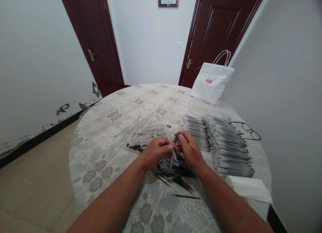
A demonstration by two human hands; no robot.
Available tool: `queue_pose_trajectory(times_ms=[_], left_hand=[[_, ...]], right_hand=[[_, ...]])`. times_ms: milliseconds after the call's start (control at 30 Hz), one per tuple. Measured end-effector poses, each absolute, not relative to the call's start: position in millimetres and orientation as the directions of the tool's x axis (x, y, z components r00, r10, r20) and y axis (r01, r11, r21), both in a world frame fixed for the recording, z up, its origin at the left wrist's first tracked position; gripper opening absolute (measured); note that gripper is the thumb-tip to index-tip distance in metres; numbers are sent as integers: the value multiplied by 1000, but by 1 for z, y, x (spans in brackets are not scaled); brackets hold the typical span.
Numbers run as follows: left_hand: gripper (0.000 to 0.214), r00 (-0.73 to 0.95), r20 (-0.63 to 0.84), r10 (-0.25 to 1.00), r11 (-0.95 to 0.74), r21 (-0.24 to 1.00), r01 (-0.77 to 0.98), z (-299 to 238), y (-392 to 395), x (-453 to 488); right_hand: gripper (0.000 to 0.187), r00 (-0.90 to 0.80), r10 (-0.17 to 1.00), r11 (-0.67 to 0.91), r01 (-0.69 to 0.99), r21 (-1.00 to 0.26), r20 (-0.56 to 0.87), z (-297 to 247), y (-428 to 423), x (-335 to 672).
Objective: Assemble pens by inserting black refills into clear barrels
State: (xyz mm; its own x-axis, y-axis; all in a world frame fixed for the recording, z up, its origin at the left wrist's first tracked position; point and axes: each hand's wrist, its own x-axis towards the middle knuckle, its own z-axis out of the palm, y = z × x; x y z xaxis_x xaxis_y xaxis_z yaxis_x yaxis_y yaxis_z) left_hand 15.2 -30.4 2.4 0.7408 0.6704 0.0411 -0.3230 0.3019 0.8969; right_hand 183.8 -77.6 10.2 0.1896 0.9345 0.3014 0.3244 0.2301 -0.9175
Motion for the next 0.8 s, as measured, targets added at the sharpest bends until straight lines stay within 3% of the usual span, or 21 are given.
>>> queue_pose_trajectory(times_ms=[100,200,300,400,533,800], left_hand=[[20,599,66,798,315,801,-509,5,-26,13],[17,453,49,890,299,688,-661,6,-17,9],[19,387,13,922,294,628,-720,5,-10,7],[20,371,0,929,292,617,-731,2,-9,8],[19,382,-3,924,302,618,-726,1,-11,11],[21,420,-4,908,327,633,-701,0,-15,12]], right_hand=[[23,172,880,328,454,-828,443,7,-82,181],[21,-38,793,501,609,-616,607,3,-85,177],[28,-269,693,646,645,-409,669,0,-86,173],[36,-369,628,690,671,-271,685,-1,-87,172],[37,-356,595,686,692,-225,720,-2,-87,174],[35,-297,618,677,672,-300,728,-1,-86,174]])
